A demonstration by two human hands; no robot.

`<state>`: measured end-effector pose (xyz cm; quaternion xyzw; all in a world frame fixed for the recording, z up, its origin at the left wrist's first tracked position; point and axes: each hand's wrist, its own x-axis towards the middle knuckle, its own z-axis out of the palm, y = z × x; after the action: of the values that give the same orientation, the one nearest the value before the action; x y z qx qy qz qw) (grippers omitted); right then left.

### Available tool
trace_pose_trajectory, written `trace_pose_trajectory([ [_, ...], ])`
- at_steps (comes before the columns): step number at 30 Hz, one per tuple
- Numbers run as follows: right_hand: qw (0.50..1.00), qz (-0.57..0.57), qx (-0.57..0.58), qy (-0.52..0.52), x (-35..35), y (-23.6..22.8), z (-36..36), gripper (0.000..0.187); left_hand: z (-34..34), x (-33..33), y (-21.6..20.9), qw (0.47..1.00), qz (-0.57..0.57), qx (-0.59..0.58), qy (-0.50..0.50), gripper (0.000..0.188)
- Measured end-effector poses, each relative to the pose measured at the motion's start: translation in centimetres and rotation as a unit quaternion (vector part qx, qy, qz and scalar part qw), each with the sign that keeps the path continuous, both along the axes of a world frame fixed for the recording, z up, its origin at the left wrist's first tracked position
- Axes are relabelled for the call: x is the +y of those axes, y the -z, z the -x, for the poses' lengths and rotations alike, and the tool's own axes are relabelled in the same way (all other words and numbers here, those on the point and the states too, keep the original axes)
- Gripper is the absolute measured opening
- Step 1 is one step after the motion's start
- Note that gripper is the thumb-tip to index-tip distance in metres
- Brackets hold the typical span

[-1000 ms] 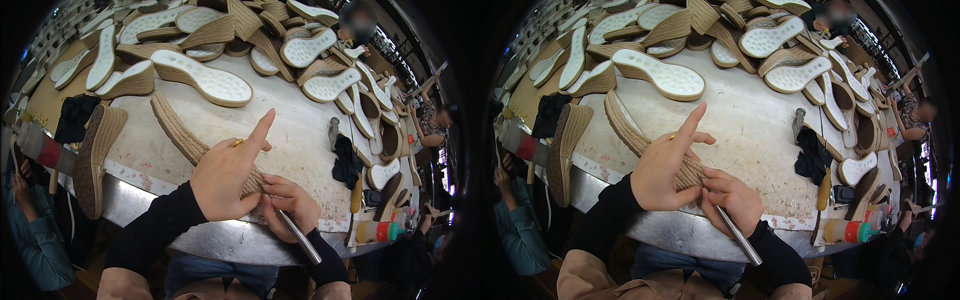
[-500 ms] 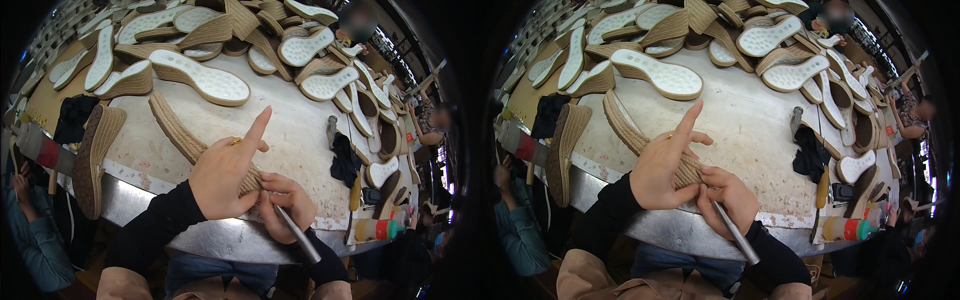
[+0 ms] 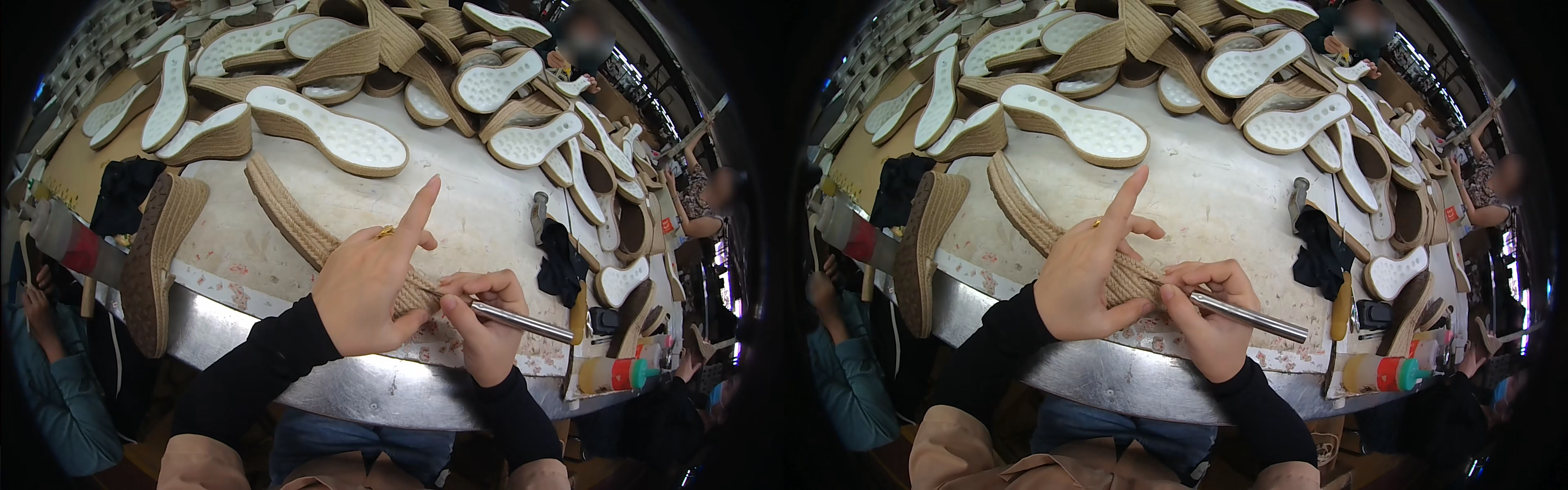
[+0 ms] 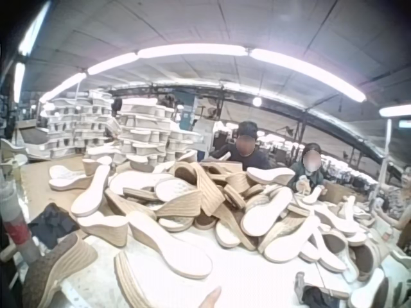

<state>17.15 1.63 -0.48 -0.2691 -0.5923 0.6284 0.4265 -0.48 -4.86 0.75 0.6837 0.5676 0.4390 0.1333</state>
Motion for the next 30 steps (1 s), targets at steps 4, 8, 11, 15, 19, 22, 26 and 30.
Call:
trace_pose_trajectory([
  [4, 0.985, -0.167, -0.019, -0.031, 0.6, 0.8, -0.4, 0.02, 0.0, 0.0, -0.2, 1.0, 0.011, 0.002, 0.006, 0.114],
  [8, 0.961, -0.266, -0.064, -0.021, 0.3, 0.6, -0.3, 0.024, 0.1, 0.1, 0.1, 1.0, -0.006, 0.004, 0.004, 0.116],
  [11, 0.934, -0.348, -0.083, -0.015, 0.3, 0.5, -0.2, 0.026, 0.1, 0.1, 0.2, 1.0, -0.004, 0.002, 0.003, 0.116],
  [15, 0.899, -0.43, -0.081, 0.0, 0.1, 0.8, 0.0, 0.024, 0.1, 0.1, 0.0, 1.0, 0.001, -0.002, 0.009, 0.113],
  [19, 0.876, -0.477, -0.069, 0.019, 0.1, 1.6, 0.1, 0.027, 0.0, 0.1, -0.2, 1.0, 0.013, -0.012, 0.012, 0.112],
  [22, 0.892, -0.446, -0.064, 0.02, -0.2, 1.5, 0.4, 0.027, 0.1, 0.0, -0.1, 1.0, 0.014, -0.014, 0.007, 0.112],
  [26, 0.941, -0.333, -0.042, 0.03, -0.4, 1.6, 0.5, 0.025, -0.1, 0.0, -0.1, 1.0, 0.016, -0.016, 0.006, 0.112],
  [30, 0.993, -0.113, -0.01, 0.031, -0.4, 0.6, 0.8, 0.02, -0.1, -0.1, 0.0, 1.0, 0.027, -0.007, -0.006, 0.114],
])
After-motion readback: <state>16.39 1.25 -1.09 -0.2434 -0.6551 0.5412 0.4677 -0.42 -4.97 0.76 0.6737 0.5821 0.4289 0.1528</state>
